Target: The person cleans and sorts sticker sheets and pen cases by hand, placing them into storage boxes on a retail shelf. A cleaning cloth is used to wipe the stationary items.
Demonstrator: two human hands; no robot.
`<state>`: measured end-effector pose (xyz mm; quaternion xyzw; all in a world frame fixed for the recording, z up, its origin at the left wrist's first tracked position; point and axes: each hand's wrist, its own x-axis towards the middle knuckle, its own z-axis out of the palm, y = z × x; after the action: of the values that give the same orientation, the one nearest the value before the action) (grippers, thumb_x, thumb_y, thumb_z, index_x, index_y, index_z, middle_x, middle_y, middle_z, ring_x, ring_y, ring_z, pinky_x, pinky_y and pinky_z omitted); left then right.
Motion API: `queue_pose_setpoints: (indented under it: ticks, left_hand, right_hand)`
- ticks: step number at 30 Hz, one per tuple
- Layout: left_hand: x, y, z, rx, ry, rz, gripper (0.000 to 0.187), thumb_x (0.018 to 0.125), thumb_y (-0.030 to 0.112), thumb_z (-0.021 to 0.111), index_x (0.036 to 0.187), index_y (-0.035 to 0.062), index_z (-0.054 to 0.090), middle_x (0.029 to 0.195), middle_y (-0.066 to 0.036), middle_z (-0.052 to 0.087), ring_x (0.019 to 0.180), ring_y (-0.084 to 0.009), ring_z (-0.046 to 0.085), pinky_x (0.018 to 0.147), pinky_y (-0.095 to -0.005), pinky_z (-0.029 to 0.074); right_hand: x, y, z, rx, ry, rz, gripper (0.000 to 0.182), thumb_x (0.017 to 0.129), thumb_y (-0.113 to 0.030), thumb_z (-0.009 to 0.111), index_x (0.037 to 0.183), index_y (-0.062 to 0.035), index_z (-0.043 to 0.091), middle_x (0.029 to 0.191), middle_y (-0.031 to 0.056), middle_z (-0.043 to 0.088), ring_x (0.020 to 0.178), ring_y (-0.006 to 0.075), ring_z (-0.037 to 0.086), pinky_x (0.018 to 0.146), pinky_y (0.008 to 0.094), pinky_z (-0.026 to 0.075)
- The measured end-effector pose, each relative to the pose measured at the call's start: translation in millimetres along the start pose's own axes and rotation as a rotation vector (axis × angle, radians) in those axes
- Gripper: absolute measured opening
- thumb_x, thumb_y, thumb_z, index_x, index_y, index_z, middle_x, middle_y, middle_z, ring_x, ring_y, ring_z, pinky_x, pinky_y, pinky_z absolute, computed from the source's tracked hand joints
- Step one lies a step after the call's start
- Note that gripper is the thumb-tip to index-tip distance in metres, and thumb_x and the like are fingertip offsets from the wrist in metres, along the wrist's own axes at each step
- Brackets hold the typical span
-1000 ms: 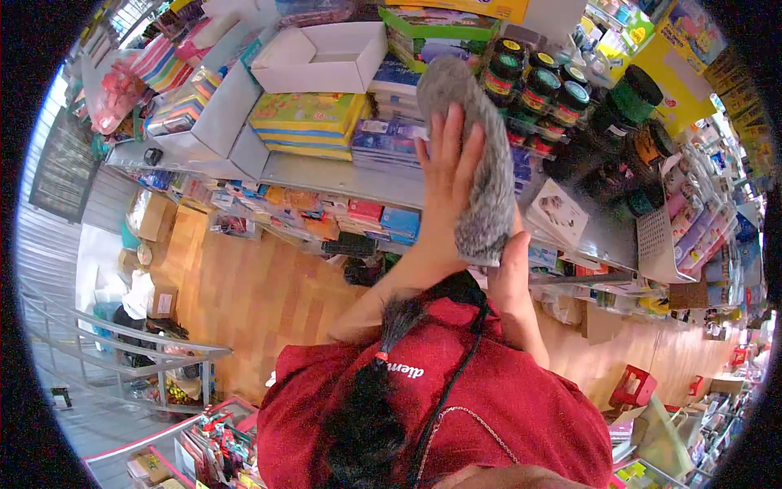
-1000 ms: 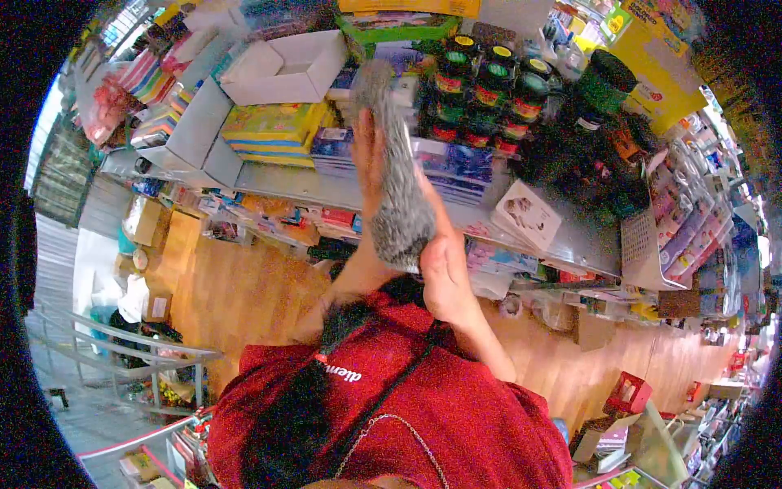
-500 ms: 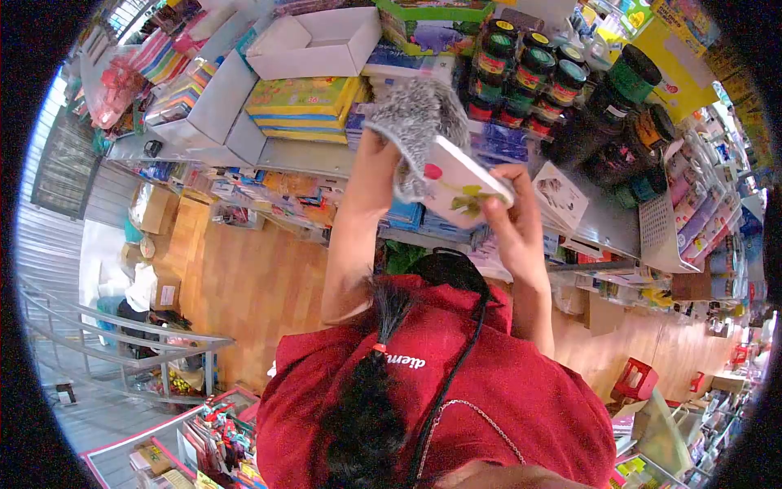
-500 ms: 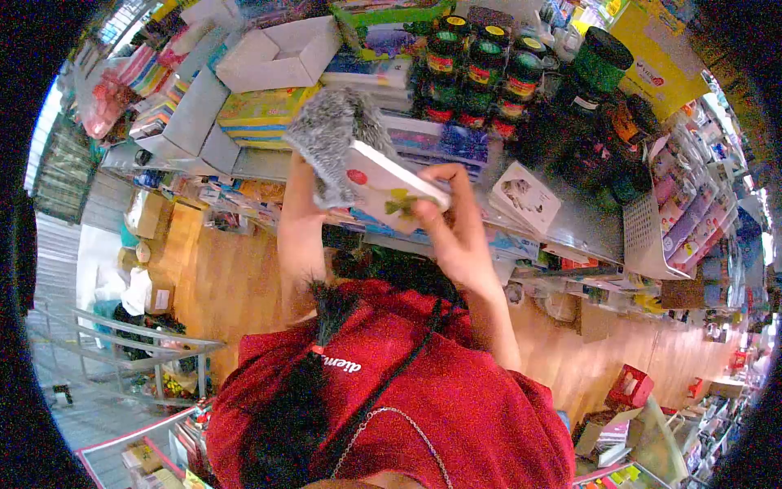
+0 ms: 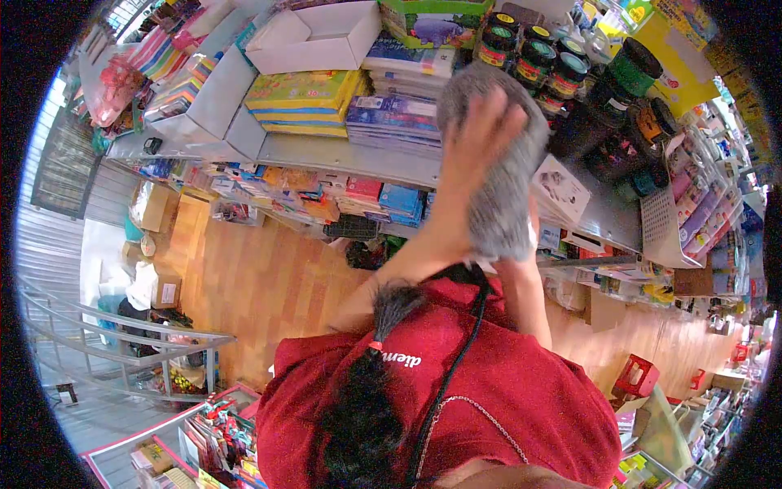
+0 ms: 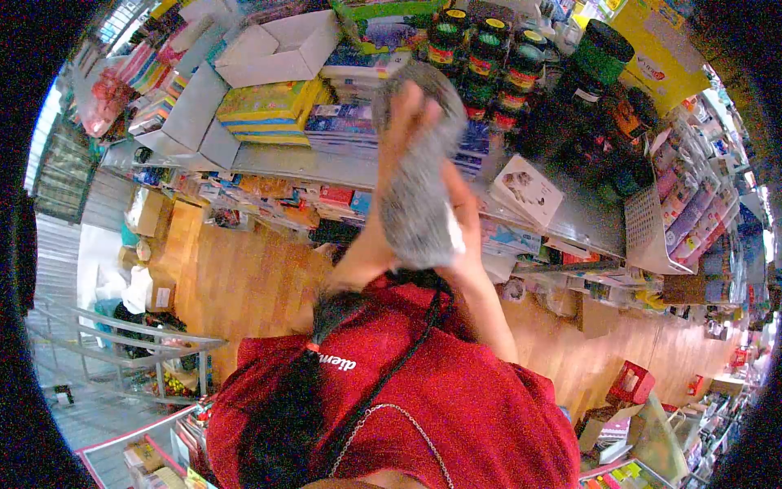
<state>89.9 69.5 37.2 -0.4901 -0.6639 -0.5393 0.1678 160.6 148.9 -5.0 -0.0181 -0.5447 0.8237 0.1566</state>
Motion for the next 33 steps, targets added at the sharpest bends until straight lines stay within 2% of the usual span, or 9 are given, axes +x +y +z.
queue_pose_setpoints:
  ticks: [5,8,10,13,15,19,21,25,33]
  left_hand:
    - [3,-8,-13,-0.214,-0.066,-0.324,0.081,0.073,0.039,0.056,0.136,0.0044,0.019,0.142,-0.018,0.012,0.131,-0.0328,0.012,0.102,-0.0522,0.005]
    - [-5,8,-3,0.087,-0.007,-0.104,0.087,0.069,0.045,0.057,0.137,0.005,0.018,0.142,-0.018,0.01,0.132,-0.034,0.011,0.101,-0.053,0.003]
    - [-23,16,18,-0.002,-0.033,-0.056,0.091,0.066,0.047,0.058,0.137,0.0057,0.019,0.142,-0.018,0.009,0.131,-0.0352,0.01,0.101,-0.0533,0.001]
    - [-21,16,21,0.107,-0.026,0.02,0.092,0.063,0.047,0.059,0.136,0.0064,0.02,0.142,-0.018,0.009,0.131,-0.0365,0.008,0.1,-0.0545,-0.001]
    - [1,12,5,0.165,-0.029,0.035,0.079,0.071,0.035,0.056,0.136,0.0058,0.021,0.142,-0.018,0.013,0.132,-0.0342,0.008,0.102,-0.051,0.001]
    - [26,-26,-15,-0.42,0.148,-0.079,0.064,0.08,0.015,0.047,0.135,0.0016,0.018,0.141,-0.015,0.016,0.131,-0.0266,0.012,0.106,-0.0368,0.006]
    - [5,-28,15,0.109,-0.046,-0.238,0.065,0.081,0.018,0.047,0.136,0.0008,0.016,0.142,-0.015,0.016,0.131,-0.0272,0.011,0.106,-0.0378,0.007]
    - [-5,7,25,0.274,-0.226,-0.155,0.065,0.084,0.025,0.044,0.136,0.0014,0.012,0.142,-0.018,0.01,0.131,-0.0347,0.006,0.105,-0.0433,0.006]
    - [24,-10,-12,-0.188,-0.053,-0.197,0.066,0.083,0.027,0.042,0.137,0.0036,0.011,0.141,-0.023,0.007,0.13,-0.038,0.006,0.104,-0.0475,0.007]
  right_hand:
    - [-3,-39,43,-0.091,-0.077,-0.237,0.056,0.089,-0.028,0.039,0.133,0.002,0.023,0.14,0.0088,0.024,0.128,0.0191,0.023,0.105,0.031,0.015]
    - [-2,-45,25,0.915,-0.194,-0.05,0.063,0.087,-0.045,0.031,0.126,0.0051,0.035,0.128,0.0146,0.042,0.116,0.0281,0.041,0.101,0.0387,0.028]
    - [3,-53,31,0.961,0.005,-0.095,0.062,0.087,-0.044,0.032,0.127,0.0032,0.034,0.13,0.0144,0.039,0.118,0.0279,0.039,0.101,0.0395,0.027]
    - [-8,-20,-2,0.244,0.259,-0.126,0.061,0.087,-0.044,0.034,0.129,0.0003,0.032,0.131,0.0125,0.037,0.12,0.0256,0.036,0.102,0.0392,0.025]
    - [-15,-15,9,0.195,0.161,-0.097,0.058,0.088,-0.041,0.034,0.13,-0.0018,0.031,0.131,0.0111,0.038,0.12,0.0243,0.035,0.103,0.0378,0.023]
    - [-14,-15,43,0.134,0.03,-0.105,0.058,0.088,-0.039,0.032,0.134,-0.0054,0.023,0.135,0.0097,0.032,0.124,0.0232,0.03,0.104,0.036,0.019]
    - [-3,-26,53,0.112,0.037,-0.201,0.061,0.088,-0.04,0.031,0.137,-0.0064,0.015,0.138,0.0096,0.026,0.127,0.0234,0.026,0.105,0.0359,0.017]
    - [5,-45,49,0.17,0.034,-0.287,0.067,0.087,-0.039,0.032,0.138,-0.0058,0.006,0.142,0.0092,0.016,0.13,0.0229,0.018,0.106,0.0357,0.011]
    - [-12,-19,47,-0.166,-0.057,-0.247,0.063,0.089,-0.038,0.032,0.138,-0.006,0.009,0.14,0.0092,0.021,0.128,0.0253,0.022,0.105,0.0375,0.017]
